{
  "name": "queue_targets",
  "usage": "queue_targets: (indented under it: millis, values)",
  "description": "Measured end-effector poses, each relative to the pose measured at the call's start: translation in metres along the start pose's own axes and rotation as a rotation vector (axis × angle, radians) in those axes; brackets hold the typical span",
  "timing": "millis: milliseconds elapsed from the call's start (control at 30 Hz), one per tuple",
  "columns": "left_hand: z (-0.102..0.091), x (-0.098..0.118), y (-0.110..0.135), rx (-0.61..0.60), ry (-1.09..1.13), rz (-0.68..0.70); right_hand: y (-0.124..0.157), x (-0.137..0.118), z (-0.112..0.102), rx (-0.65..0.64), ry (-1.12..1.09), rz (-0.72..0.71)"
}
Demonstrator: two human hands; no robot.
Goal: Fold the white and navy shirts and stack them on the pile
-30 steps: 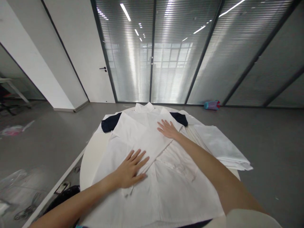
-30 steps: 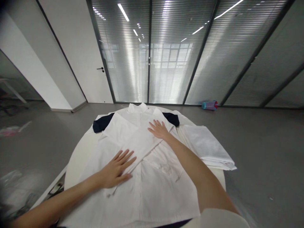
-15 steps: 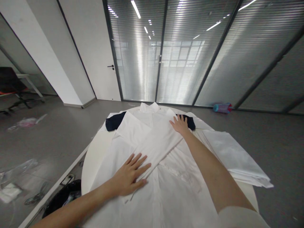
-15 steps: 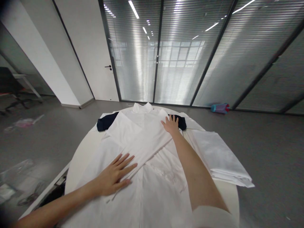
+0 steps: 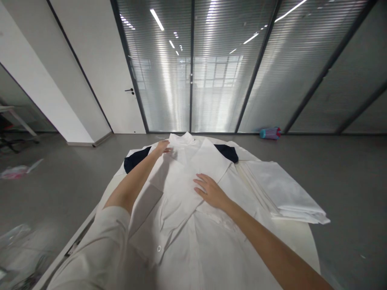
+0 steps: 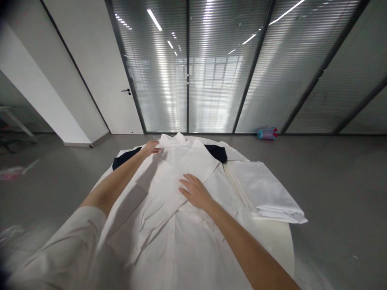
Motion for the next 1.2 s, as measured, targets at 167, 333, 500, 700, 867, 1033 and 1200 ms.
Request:
queue_targets:
  millis: [167,333,500,700,867,1033,1200]
  values:
    - [-0.016,-0.015,-0.041,0.117,0.013,-0.021,-0.003,-0.003,-0.004,-0.005,0.023,0.020]
    - [0.000,-0.018,-0.069,0.075,-0.031,0.044,-0.003,-0.001,-0.004,-0.021,0.019,0.042]
    - [0.020,-0.019,-0.088,0.067,-0.207,0.131,-0.004,0.001,-0.002,-0.024,0.013,0.042]
    - [0.024,-0.004,-0.084,0.060,-0.526,0.373,-0.004,0.001,-0.002,-0.035,0.011,0.044]
    - [0.029,-0.003,-0.046,-0.147,-0.763,0.590,-0.004,0.000,-0.004,-0.043,0.001,0.045]
    - [0.047,0.001,-0.026,-0.174,-0.900,0.656,-0.004,-0.001,-0.003,-0.049,-0.007,0.050]
    - [0.097,0.015,-0.036,-0.122,-0.915,0.663,-0.004,0.000,-0.001,-0.037,0.001,0.047]
Point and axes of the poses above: each hand's wrist, its own y-axis away from the middle knuckle, its own z-axis out of the palm, x = y × z, the point moved 8 cm from there along -y, towards the middle knuckle, and after that the axes turned 1 degree about x, right-handed, at the moved point
